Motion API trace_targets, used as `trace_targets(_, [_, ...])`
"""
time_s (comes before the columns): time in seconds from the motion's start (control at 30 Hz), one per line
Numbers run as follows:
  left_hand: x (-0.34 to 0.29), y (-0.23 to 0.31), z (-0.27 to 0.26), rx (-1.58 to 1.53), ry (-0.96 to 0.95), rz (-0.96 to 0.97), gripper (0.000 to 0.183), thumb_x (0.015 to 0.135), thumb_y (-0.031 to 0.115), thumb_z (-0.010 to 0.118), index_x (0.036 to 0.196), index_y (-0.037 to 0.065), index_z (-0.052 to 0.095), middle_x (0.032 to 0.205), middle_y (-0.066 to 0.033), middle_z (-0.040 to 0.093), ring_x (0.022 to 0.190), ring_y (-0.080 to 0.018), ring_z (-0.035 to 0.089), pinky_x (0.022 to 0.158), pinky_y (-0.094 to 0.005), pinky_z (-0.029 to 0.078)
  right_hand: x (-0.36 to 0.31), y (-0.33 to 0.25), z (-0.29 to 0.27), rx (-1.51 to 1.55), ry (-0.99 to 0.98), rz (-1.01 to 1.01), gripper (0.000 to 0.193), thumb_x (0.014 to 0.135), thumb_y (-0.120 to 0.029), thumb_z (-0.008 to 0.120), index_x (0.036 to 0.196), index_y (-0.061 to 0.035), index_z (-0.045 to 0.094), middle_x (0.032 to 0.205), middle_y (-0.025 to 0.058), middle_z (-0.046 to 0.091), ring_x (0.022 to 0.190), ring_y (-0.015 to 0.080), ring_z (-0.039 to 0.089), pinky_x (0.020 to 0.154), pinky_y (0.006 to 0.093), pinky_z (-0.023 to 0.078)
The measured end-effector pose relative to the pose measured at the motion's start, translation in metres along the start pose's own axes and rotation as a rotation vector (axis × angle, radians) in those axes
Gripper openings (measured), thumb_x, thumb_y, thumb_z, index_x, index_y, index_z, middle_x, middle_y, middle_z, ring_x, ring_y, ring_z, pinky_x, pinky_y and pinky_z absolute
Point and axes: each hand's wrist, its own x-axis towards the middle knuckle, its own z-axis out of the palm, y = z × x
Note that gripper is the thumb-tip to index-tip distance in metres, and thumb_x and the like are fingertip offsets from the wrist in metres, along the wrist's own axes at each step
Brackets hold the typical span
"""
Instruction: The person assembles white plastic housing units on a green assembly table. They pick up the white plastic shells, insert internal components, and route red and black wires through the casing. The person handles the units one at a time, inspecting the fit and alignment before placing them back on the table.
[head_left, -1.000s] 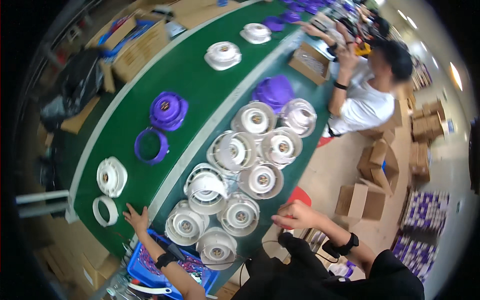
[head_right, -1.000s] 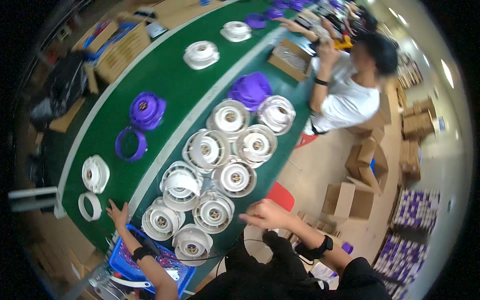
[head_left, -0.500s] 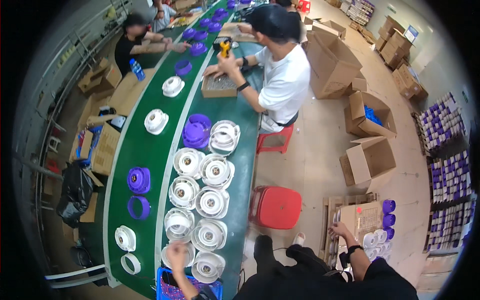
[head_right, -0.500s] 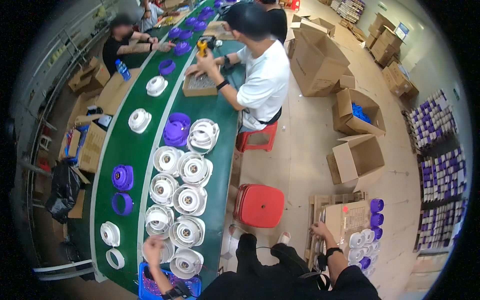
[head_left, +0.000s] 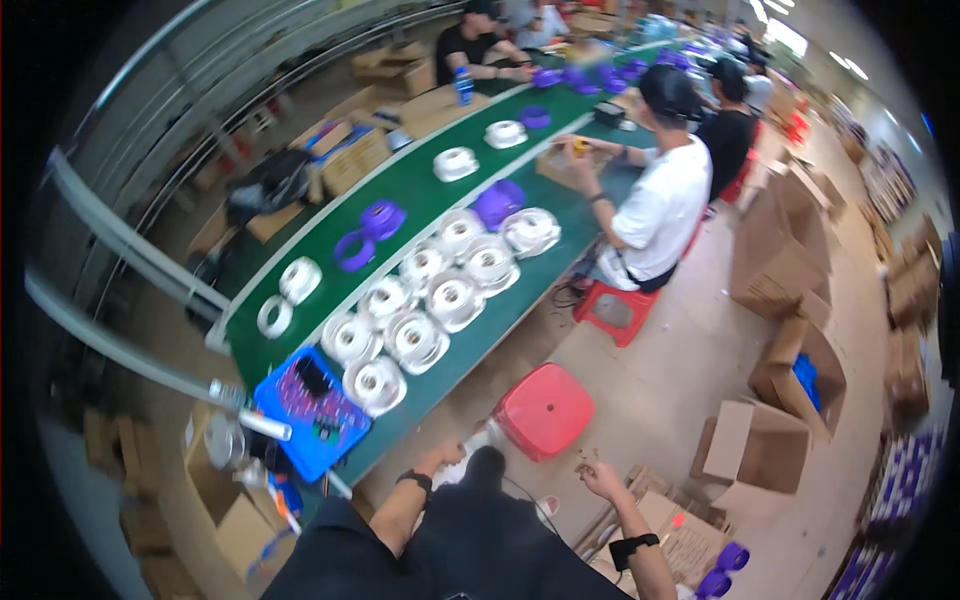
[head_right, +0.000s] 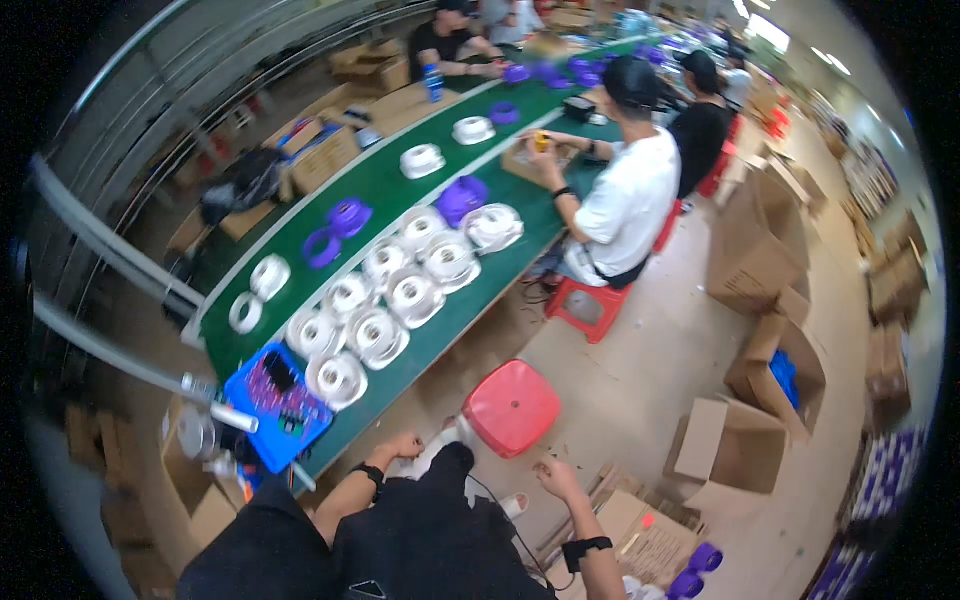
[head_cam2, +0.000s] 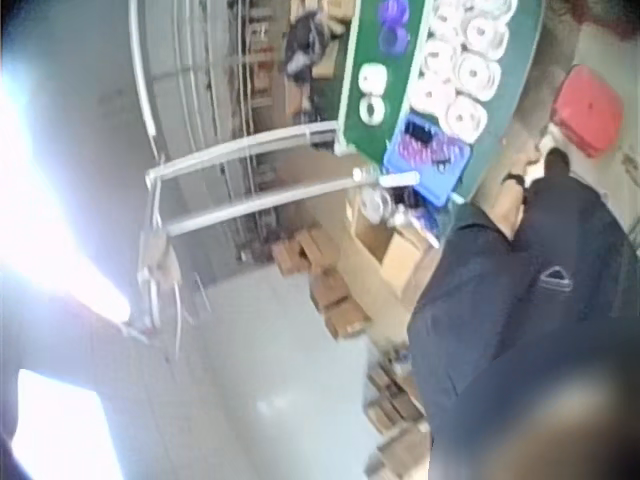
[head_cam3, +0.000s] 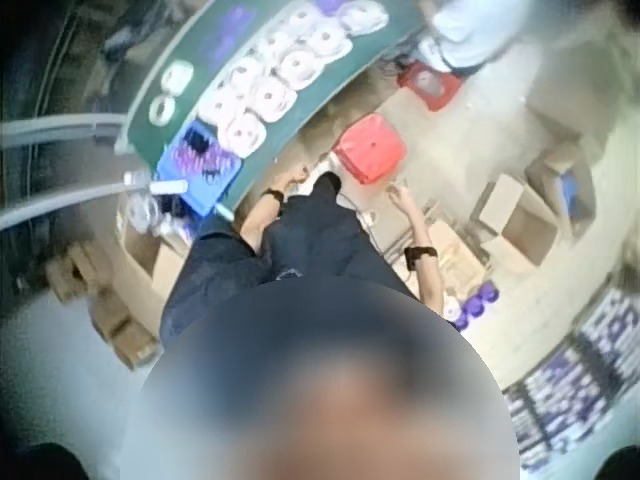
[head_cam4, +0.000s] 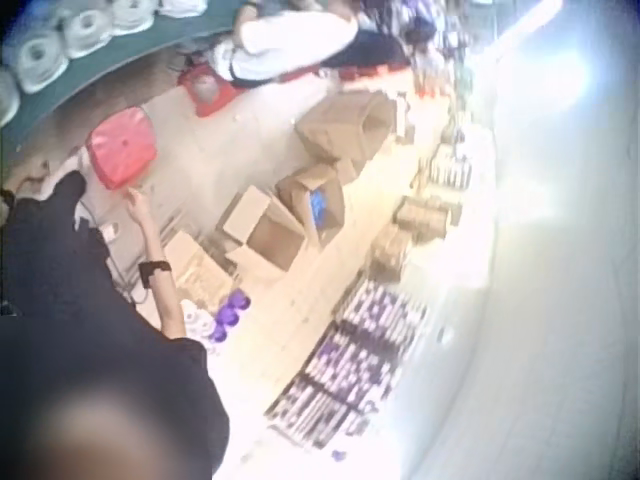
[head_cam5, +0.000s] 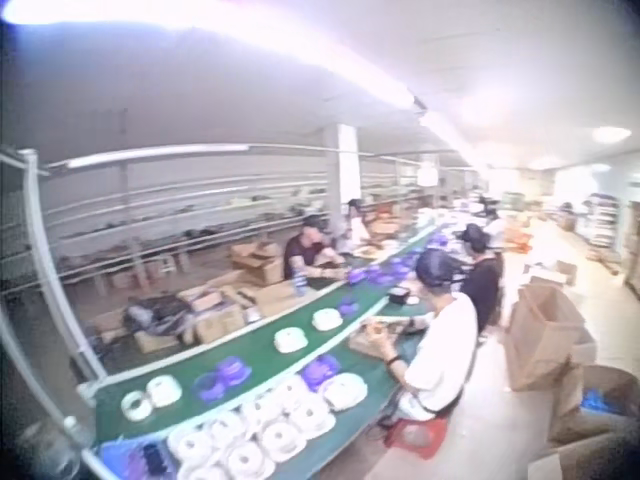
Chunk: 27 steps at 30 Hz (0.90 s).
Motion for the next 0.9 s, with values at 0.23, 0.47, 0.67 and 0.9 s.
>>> trace_targets(0.23, [-0.092,-0.063,0.082,-0.533,0.280,-0.141,0.028,0.088,0.026,0.060,0.094,0.003,0.075,0.087,-0.0124,0.074,0.070,-0.0221,0.071,0.057,-0.0396,0.057,-0.077,0.156,0.012,-0.142,-0.481,0.560,0.031,0.090,-0.027,0.061,0.106,-0.0042,0.074,0.098,0.0208,0.074,0.086,0.0298,0.074,0.077,0.0452,0.058])
trace_targets(0.47, [-0.064,-0.113,0.183,-0.815,-0.078,-0.489,0.029,0.096,0.033,0.062,0.107,0.008,0.074,0.098,-0.0076,0.076,0.084,-0.0206,0.074,0.069,-0.0375,0.061,0.017,0.225,-0.010,-0.485,-0.579,-0.099,0.025,0.098,-0.016,0.055,0.110,-0.0024,0.071,0.094,0.0127,0.075,0.089,0.0220,0.072,0.078,0.0409,0.058])
trace_targets(0.67, [0.007,-0.126,0.147,-0.065,0.194,0.043,0.021,0.084,0.024,0.066,0.089,0.007,0.077,0.096,-0.0141,0.077,0.085,-0.0313,0.074,0.074,-0.0450,0.060,0.182,-0.055,-0.081,-0.317,-0.421,0.048,0.024,0.094,-0.016,0.055,0.102,-0.0033,0.073,0.077,0.0114,0.075,0.076,0.0220,0.074,0.071,0.0368,0.058])
trace_targets(0.9, [0.031,-0.059,0.011,-1.020,0.054,0.053,0.031,0.097,0.031,0.055,0.107,0.005,0.068,0.088,-0.0079,0.072,0.074,-0.0150,0.067,0.069,-0.0336,0.054,0.327,-0.137,-0.124,-0.449,-0.470,-0.072,0.047,0.102,-0.034,0.059,0.072,0.0002,0.070,0.070,0.0105,0.073,0.070,0.0191,0.071,0.072,0.0348,0.056])
